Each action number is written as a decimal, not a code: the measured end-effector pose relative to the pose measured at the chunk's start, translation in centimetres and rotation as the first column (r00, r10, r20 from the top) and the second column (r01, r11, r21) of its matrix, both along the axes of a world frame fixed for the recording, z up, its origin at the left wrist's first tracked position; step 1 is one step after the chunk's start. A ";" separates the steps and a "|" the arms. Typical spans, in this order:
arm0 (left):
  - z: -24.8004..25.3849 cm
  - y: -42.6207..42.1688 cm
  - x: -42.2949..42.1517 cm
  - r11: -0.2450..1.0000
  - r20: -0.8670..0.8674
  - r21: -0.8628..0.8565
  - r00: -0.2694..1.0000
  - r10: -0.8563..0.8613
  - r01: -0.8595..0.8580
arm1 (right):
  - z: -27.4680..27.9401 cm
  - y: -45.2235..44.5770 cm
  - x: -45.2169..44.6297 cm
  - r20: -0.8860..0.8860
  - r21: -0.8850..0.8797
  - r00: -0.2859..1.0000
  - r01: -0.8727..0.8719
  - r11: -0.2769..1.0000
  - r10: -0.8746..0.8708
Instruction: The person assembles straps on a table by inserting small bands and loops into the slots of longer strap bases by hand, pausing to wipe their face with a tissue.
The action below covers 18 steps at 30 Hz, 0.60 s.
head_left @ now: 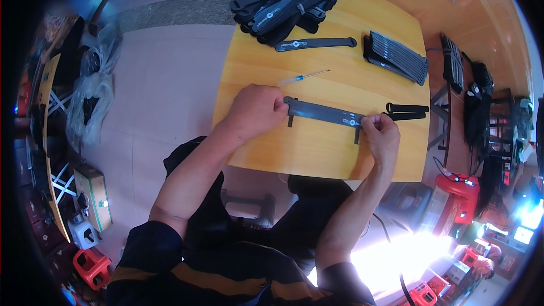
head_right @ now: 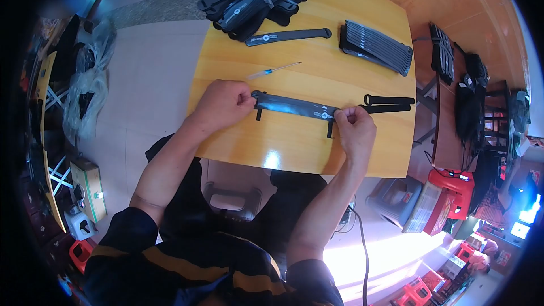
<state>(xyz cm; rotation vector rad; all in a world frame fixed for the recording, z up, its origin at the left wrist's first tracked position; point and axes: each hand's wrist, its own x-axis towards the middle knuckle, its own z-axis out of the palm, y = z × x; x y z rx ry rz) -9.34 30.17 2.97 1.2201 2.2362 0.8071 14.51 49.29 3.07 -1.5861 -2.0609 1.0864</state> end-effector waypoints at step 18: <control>0.2 0.2 0.2 1.000 -0.012 0.003 1.000 0.001 -0.001 | -1.1 0.3 0.6 -0.084 -0.013 0.996 -0.009 1.000 0.008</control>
